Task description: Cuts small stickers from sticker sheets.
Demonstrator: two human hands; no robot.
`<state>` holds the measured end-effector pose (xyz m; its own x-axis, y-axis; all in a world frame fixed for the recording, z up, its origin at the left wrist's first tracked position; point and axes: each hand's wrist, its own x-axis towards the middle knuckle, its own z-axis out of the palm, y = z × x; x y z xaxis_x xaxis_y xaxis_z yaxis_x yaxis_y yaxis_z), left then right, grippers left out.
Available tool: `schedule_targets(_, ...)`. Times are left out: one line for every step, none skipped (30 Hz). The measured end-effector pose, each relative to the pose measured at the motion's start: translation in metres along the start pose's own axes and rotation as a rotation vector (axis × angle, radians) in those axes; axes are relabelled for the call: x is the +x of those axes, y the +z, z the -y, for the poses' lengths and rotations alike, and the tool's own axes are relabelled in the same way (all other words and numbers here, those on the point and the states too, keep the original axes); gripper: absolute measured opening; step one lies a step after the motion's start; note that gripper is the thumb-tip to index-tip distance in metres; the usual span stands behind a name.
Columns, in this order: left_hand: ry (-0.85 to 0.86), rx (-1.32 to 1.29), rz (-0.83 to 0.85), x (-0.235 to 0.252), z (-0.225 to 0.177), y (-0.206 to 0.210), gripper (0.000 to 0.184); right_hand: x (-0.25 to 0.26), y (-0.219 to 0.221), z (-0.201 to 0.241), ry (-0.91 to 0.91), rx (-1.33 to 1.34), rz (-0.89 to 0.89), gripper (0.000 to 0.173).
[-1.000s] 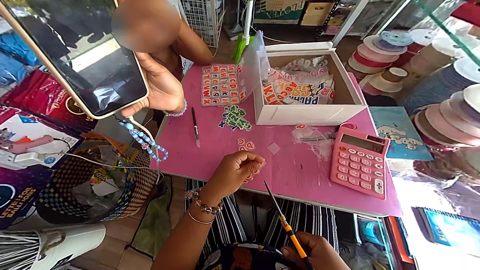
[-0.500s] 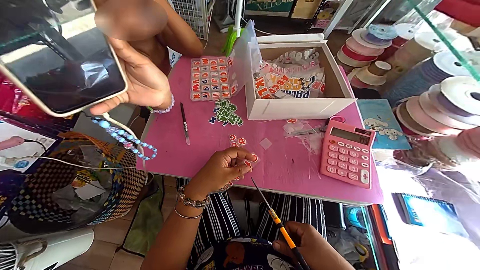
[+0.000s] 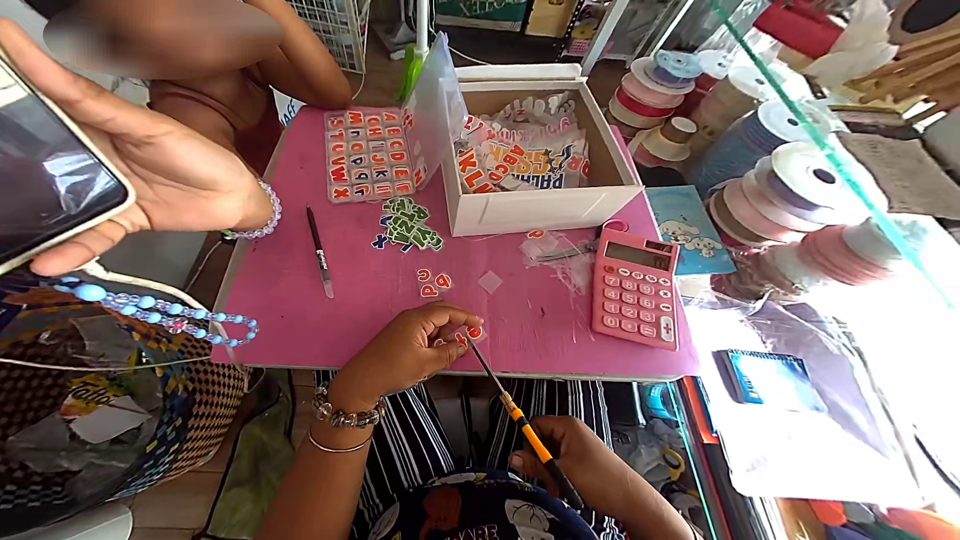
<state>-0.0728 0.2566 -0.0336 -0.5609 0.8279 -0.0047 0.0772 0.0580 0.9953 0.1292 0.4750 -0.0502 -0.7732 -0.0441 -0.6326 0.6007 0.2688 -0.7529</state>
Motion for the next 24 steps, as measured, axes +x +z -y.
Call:
schedule_targets(0.003,0.005,0.003,-0.0002,0.0002,-0.0001,0.03,0.0005,-0.0001,0.0008,0.0,-0.001,-0.002,0.038)
schedule_targets(0.005,0.015,0.003,-0.0001,0.0001,-0.0002,0.03,0.0009,0.0,0.0015,0.002,0.0,-0.007,0.038)
schedule_targets(0.009,0.022,0.004,0.0001,0.0,-0.0001,0.03,0.0012,0.0001,0.0022,0.004,0.003,-0.011,0.037)
schedule_targets(0.013,0.025,0.007,0.0002,0.0003,0.0002,0.03,0.0013,0.0003,0.0026,0.006,0.006,-0.014,0.037)
schedule_targets(0.017,0.026,0.009,0.0005,0.0007,0.0003,0.03,0.0015,0.0004,0.0026,0.007,0.008,-0.015,0.037)
schedule_targets(0.018,0.029,0.011,0.0008,0.0009,0.0004,0.03,0.0016,0.0005,0.0023,0.007,0.01,-0.015,0.037)
schedule_targets(0.017,0.034,0.011,0.0009,0.0011,0.0006,0.03,0.0017,0.0007,0.0021,0.005,0.012,-0.016,0.036)
schedule_targets(0.015,0.038,0.013,0.001,0.001,0.0007,0.03,0.0019,0.0008,0.0018,0.002,0.013,-0.017,0.036)
schedule_targets(0.014,0.039,0.016,0.0011,0.001,0.0006,0.03,0.0021,0.001,0.0012,-0.004,0.013,-0.017,0.036)
schedule_targets(0.014,0.04,0.019,0.0012,0.0011,0.0005,0.03,0.0024,0.001,0.0007,-0.01,0.014,-0.016,0.036)
schedule_targets(0.013,0.039,0.021,0.0014,0.0014,0.0004,0.031,0.0026,0.001,0.0006,-0.012,0.017,-0.016,0.036)
schedule_targets(0.011,0.039,0.024,0.0014,0.0015,0.0002,0.031,0.0027,0.001,0.0006,-0.011,0.02,-0.018,0.037)
schedule_targets(0.008,0.039,0.026,0.0014,0.0013,0.0002,0.031,0.0026,0.001,0.0008,-0.011,0.021,-0.02,0.037)
schedule_targets(0.004,0.038,0.027,0.0013,0.001,0.0001,0.03,0.0026,0.001,0.0011,-0.008,0.02,-0.02,0.037)
schedule_targets(0.001,0.036,0.026,0.0013,0.0008,0.0001,0.03,0.0026,0.001,0.0013,-0.006,0.018,-0.02,0.036)
schedule_targets(0.001,0.035,0.028,0.0013,0.0006,0.0,0.03,0.0029,0.0009,0.0013,-0.004,0.016,-0.019,0.036)
schedule_targets(0.0,0.039,0.028,0.0015,0.0006,0.0001,0.03,0.0032,0.0009,0.0011,-0.003,0.014,-0.018,0.036)
schedule_targets(0.002,0.042,0.026,0.0016,0.0008,0.0001,0.031,0.0034,0.0008,0.0007,-0.002,0.015,-0.017,0.036)
schedule_targets(0.003,0.046,0.026,0.0016,0.0011,0.0001,0.03,0.0036,0.0008,0.0003,-0.001,0.013,-0.018,0.036)
schedule_targets(0.006,0.05,0.028,0.0017,0.0015,-0.0001,0.031,0.0039,0.001,0.0,-0.002,0.006,-0.024,0.036)
schedule_targets(0.01,0.054,0.028,0.0016,0.0019,0.0,0.031,0.0041,0.0013,-0.0003,-0.001,-0.006,-0.033,0.037)
schedule_targets(0.009,0.057,0.023,0.0015,0.002,0.0003,0.031,0.0041,0.0014,-0.0002,0.0,-0.02,-0.042,0.039)
schedule_targets(0.008,0.056,0.02,0.0016,0.0021,0.0005,0.031,0.0042,0.0015,-0.0002,0.0,-0.028,-0.049,0.039)
schedule_targets(0.008,0.055,0.017,0.0016,0.0023,0.0007,0.031,0.0044,0.0016,-0.0002,-0.001,-0.033,-0.051,0.04)
